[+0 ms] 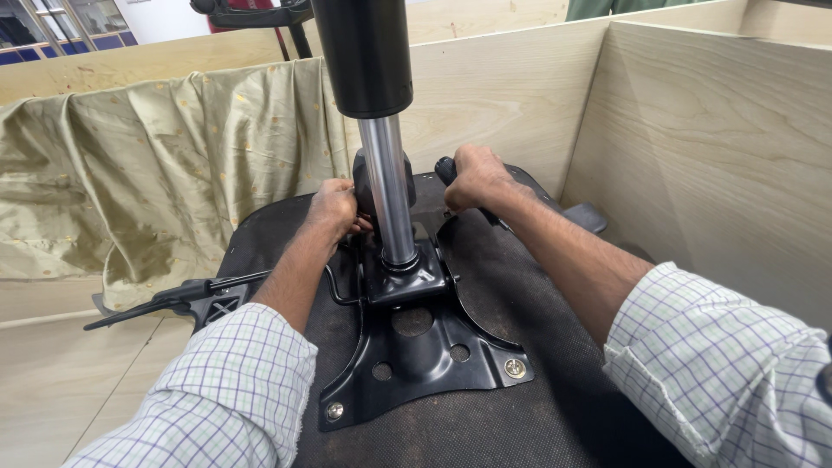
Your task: The person uses a screwdriver to tighten screws on the underside of an office chair seat, securing the gas lift mechanism to the seat base. The person repositions the chair to access different screws and continues tightening them.
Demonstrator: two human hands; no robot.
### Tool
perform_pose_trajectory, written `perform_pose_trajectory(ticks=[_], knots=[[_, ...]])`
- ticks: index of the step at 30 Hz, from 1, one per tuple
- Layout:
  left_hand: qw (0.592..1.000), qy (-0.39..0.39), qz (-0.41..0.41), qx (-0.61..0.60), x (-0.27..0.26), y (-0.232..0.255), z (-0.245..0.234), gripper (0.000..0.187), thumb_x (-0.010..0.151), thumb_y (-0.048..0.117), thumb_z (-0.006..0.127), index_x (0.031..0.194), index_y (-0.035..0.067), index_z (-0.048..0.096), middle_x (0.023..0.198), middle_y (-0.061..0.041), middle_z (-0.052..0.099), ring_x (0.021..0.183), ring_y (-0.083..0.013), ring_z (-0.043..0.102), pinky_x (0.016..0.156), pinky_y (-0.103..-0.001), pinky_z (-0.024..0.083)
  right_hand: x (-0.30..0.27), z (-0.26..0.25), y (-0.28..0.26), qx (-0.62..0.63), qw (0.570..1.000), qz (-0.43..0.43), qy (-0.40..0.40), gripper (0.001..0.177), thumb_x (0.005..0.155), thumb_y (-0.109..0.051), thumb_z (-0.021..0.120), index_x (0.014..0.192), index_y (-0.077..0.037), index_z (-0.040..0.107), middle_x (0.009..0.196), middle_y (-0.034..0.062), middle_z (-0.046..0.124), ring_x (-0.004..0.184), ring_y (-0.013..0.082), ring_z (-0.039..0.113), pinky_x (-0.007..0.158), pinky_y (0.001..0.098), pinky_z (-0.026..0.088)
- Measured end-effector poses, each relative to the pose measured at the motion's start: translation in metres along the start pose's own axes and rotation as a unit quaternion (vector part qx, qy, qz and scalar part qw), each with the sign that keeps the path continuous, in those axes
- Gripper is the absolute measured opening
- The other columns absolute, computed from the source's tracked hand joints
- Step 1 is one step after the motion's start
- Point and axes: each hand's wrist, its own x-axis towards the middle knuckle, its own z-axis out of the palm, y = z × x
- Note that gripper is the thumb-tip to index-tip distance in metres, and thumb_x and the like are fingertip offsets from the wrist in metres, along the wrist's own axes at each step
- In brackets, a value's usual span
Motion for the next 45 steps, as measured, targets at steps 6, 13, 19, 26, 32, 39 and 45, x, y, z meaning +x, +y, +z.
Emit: perform_pose_trajectory(ticks=[6, 13, 19, 26, 32, 39, 45], knots=[[1.0, -0.007, -0.009, -0.008, -0.016, 0.013, -0.003, 0.034, 0.108, 0.015, 0.04, 0.109, 0.001, 0.071, 0.084, -0.01, 0.076, 0.066, -0.0124, 0.073, 0.054, -0.022, 0.058, 0.01, 0.012, -0.004, -0.037, 0.999, -0.015, -0.005, 0.03, 0.079, -0.004, 0.082, 0.106, 0.001, 0.071, 0.104, 0.0213, 0.073, 0.098, 0.0284, 0.073, 0.083, 0.0405, 0.066], [1.0, 0.003, -0.028, 0.011, -0.024, 0.022, -0.003, 0.036, 0.107, 0.009, 0.037, 0.118, 0.006, 0.071, 0.085, -0.009, 0.075, 0.066, -0.0113, 0.071, 0.055, -0.023, 0.058, 0.02, 0.03, -0.014, -0.119, 0.989, -0.093, -0.002, 0.018, 0.085, 0.002, 0.073, 0.103, 0.002, 0.07, 0.095, 0.0213, 0.076, 0.079, 0.0254, 0.077, 0.06, 0.0282, 0.068], [0.999, 0.005, -0.034, 0.016, -0.023, 0.023, -0.003, 0.037, 0.108, 0.01, 0.034, 0.121, 0.008, 0.069, 0.085, -0.008, 0.076, 0.065, -0.0111, 0.072, 0.055, -0.022, 0.058, 0.016, 0.021, -0.017, -0.11, 0.991, -0.076, -0.026, 0.016, 0.085, 0.0, 0.074, 0.1, 0.002, 0.07, 0.092, 0.0179, 0.073, 0.079, 0.0238, 0.076, 0.061, 0.0292, 0.068], [1.0, -0.01, -0.015, -0.005, -0.019, 0.018, -0.003, 0.038, 0.11, 0.015, 0.039, 0.114, 0.0, 0.074, 0.085, -0.01, 0.075, 0.065, -0.0118, 0.07, 0.054, -0.023, 0.057, 0.008, 0.009, -0.015, -0.087, 0.994, -0.046, -0.048, 0.017, 0.085, -0.001, 0.075, 0.1, 0.002, 0.069, 0.094, 0.0195, 0.073, 0.086, 0.024, 0.075, 0.067, 0.0335, 0.069], [1.0, -0.007, -0.018, 0.015, -0.021, 0.019, -0.003, 0.04, 0.109, 0.015, 0.033, 0.118, 0.007, 0.071, 0.085, -0.008, 0.075, 0.065, -0.0107, 0.071, 0.056, -0.022, 0.059, 0.01, 0.013, -0.014, -0.081, 0.995, -0.047, -0.026, 0.02, 0.084, 0.0, 0.075, 0.103, 0.002, 0.069, 0.095, 0.0189, 0.072, 0.087, 0.024, 0.075, 0.071, 0.0342, 0.07], [1.0, 0.002, -0.022, 0.009, -0.023, 0.021, -0.003, 0.038, 0.107, 0.011, 0.033, 0.119, 0.005, 0.068, 0.086, -0.01, 0.076, 0.065, -0.0139, 0.073, 0.056, -0.025, 0.06, 0.007, 0.028, -0.009, -0.162, 0.983, -0.087, 0.029, 0.02, 0.089, -0.014, 0.077, 0.105, -0.004, 0.072, 0.09, 0.0139, 0.077, 0.082, 0.0231, 0.077, 0.069, 0.0383, 0.068], [1.0, 0.001, -0.026, 0.011, -0.017, 0.018, -0.002, 0.038, 0.106, 0.009, 0.033, 0.115, 0.004, 0.069, 0.085, -0.011, 0.076, 0.064, -0.0151, 0.073, 0.054, -0.025, 0.058, -0.007, 0.022, -0.008, -0.116, 0.989, -0.079, 0.056, 0.048, 0.085, -0.05, 0.083, 0.105, -0.009, 0.071, 0.087, 0.0108, 0.075, 0.076, 0.0184, 0.07, 0.073, 0.0435, 0.063]])
